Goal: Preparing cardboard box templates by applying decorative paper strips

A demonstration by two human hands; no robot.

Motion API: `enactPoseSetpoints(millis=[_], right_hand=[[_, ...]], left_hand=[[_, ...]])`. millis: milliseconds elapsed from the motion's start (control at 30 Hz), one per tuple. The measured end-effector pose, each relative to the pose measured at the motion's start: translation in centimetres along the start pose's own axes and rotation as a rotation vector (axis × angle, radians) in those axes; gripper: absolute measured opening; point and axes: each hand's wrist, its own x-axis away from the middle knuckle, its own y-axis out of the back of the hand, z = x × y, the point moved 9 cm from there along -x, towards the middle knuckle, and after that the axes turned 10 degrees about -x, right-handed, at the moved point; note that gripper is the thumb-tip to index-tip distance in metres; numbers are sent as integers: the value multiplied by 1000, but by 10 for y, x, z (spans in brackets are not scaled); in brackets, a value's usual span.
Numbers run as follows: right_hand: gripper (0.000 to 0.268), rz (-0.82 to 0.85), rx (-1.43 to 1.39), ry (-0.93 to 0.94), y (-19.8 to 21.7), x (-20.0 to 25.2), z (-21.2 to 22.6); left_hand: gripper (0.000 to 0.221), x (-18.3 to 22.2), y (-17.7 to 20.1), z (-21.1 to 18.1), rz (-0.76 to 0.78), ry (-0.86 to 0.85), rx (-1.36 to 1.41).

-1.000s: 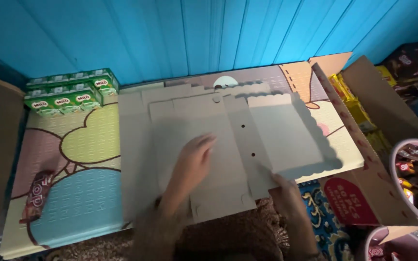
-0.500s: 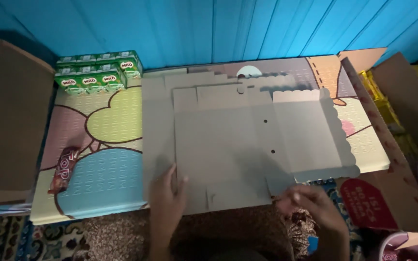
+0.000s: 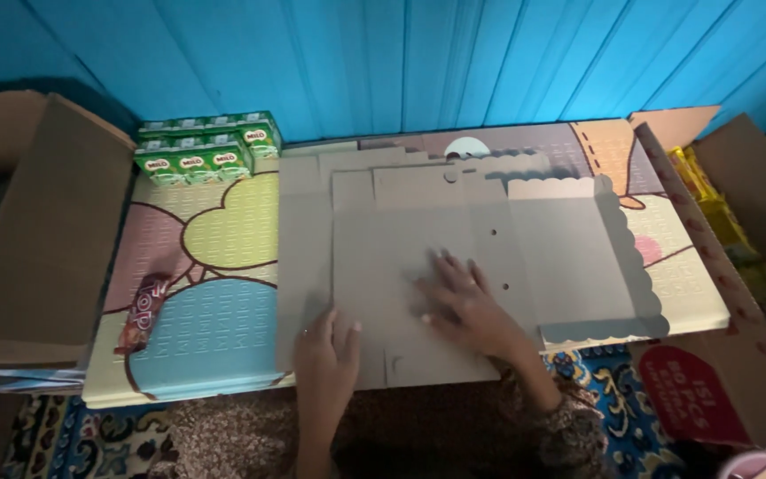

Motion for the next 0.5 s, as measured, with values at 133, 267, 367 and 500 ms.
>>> enactPoseSetpoints(millis=[133,267,367,500], right_hand=[[62,-9,122,-10,-5,2,2],[60,-31,169,-21,-11,3,-4],[58,-19,197,-25,-15,3,-10],[60,39,196,-55,-27,5,-14]], left_hand=[[44,2,-6,10,19,30,85],[46,1,-16,23,79,100,212],[45,1,-18,22,80,130,238],[45,-1,-23,19,118,219,271]])
